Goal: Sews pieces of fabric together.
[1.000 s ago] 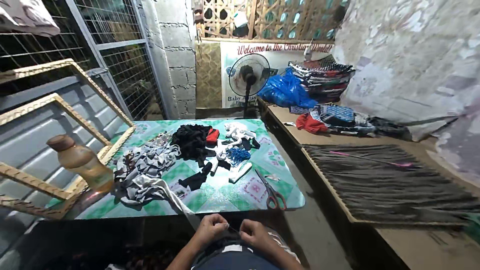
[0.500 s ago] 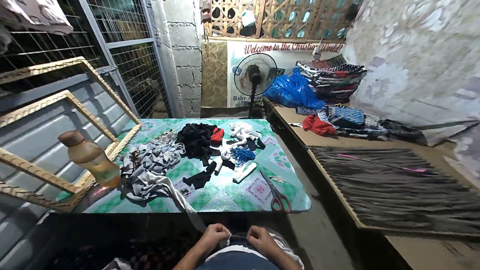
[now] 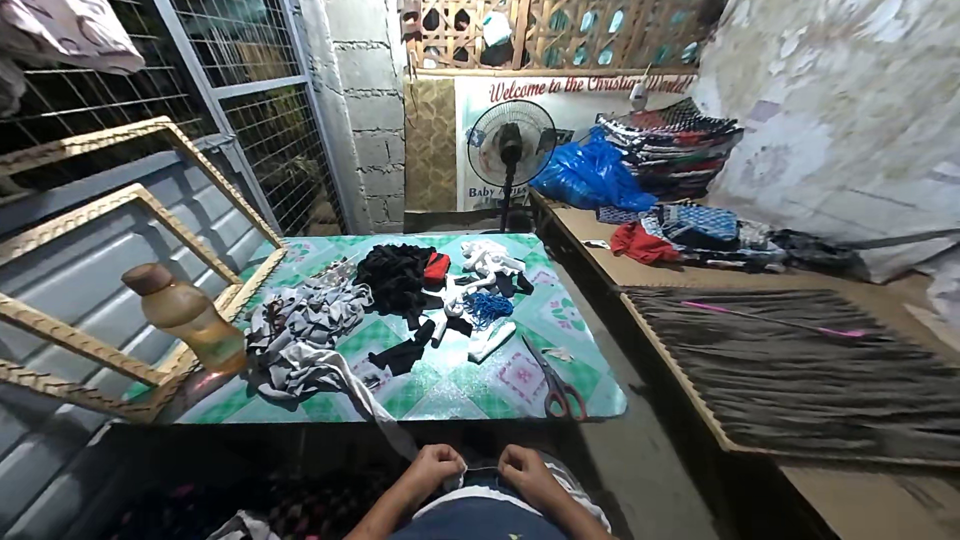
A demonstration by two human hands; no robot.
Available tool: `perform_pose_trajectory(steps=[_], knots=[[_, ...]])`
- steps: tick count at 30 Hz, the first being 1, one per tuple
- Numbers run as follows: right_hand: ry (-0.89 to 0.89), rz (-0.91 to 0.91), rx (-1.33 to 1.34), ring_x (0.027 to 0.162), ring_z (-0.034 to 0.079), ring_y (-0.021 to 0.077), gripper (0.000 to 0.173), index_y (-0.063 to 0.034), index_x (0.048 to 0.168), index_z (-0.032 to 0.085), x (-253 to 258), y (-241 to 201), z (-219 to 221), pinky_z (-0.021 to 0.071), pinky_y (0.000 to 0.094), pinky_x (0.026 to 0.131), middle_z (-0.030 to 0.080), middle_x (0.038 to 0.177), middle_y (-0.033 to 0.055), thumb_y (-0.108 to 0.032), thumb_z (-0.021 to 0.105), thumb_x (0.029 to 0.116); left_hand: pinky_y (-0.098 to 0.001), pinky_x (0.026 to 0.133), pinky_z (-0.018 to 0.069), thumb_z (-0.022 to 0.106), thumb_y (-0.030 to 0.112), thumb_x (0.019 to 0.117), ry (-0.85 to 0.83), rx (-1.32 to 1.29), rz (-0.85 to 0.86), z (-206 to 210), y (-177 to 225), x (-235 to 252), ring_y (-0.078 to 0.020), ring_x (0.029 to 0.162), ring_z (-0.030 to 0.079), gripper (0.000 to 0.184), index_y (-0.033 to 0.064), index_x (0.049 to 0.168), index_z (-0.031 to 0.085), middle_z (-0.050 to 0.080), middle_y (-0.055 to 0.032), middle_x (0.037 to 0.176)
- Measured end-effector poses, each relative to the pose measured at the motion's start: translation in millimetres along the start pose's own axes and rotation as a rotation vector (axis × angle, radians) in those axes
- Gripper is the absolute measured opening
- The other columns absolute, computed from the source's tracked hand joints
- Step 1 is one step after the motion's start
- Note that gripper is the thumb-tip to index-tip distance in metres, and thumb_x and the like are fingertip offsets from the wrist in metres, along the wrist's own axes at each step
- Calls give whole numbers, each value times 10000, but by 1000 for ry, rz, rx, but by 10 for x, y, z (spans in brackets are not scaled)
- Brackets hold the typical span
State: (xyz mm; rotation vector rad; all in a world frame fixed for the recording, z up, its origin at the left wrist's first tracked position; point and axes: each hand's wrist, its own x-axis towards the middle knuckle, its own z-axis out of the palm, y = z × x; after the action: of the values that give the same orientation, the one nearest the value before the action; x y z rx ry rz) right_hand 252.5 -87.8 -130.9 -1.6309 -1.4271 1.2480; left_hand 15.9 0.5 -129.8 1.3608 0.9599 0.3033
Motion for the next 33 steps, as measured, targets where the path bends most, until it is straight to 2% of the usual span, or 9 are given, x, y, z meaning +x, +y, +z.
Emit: perform_pose_trajectory(steps=[12, 16, 20, 28, 33], knots=[[31, -17, 56, 723, 589, 109, 156, 8, 960, 676, -9, 76, 4, 506, 319, 710, 632, 796, 56, -125, 594, 968, -271, 691, 531, 675, 97, 960, -19, -40, -33, 21, 16, 7, -81, 698, 612, 93, 7, 981, 677, 654, -15, 795], [29, -8, 67, 725, 583, 107, 152, 19, 972, 675, -10, 36, -11, 503, 307, 713, 632, 803, 60, -112, 597, 977, -276, 707, 536, 682, 100, 953, -1, -46, -22, 8, -3, 24, -82, 715, 619, 92, 11, 974, 676, 658, -14, 805], [24, -2, 65, 750, 600, 127, 162, 23, 986, 676, -29, 18, -12, 513, 337, 737, 646, 825, 75, -119, 599, 972, -283, 704, 534, 683, 105, 953, 2, -46, -32, 16, -5, 22, -89, 717, 618, 102, 8, 987, 677, 660, -21, 814], [26, -11, 30, 737, 599, 125, 166, 3, 969, 687, -6, 44, -7, 506, 336, 725, 645, 804, 64, -141, 604, 966, -284, 727, 542, 679, 96, 957, 11, -69, -6, -2, -45, 24, -88, 734, 628, 97, 4, 988, 679, 667, -22, 820], [41, -34, 31, 734, 605, 116, 171, 3, 961, 689, 5, 89, 5, 516, 330, 723, 651, 805, 59, -145, 602, 955, -283, 703, 543, 674, 97, 968, 11, -104, -29, -5, -37, 13, -93, 717, 628, 106, -1, 1007, 673, 666, -27, 813]])
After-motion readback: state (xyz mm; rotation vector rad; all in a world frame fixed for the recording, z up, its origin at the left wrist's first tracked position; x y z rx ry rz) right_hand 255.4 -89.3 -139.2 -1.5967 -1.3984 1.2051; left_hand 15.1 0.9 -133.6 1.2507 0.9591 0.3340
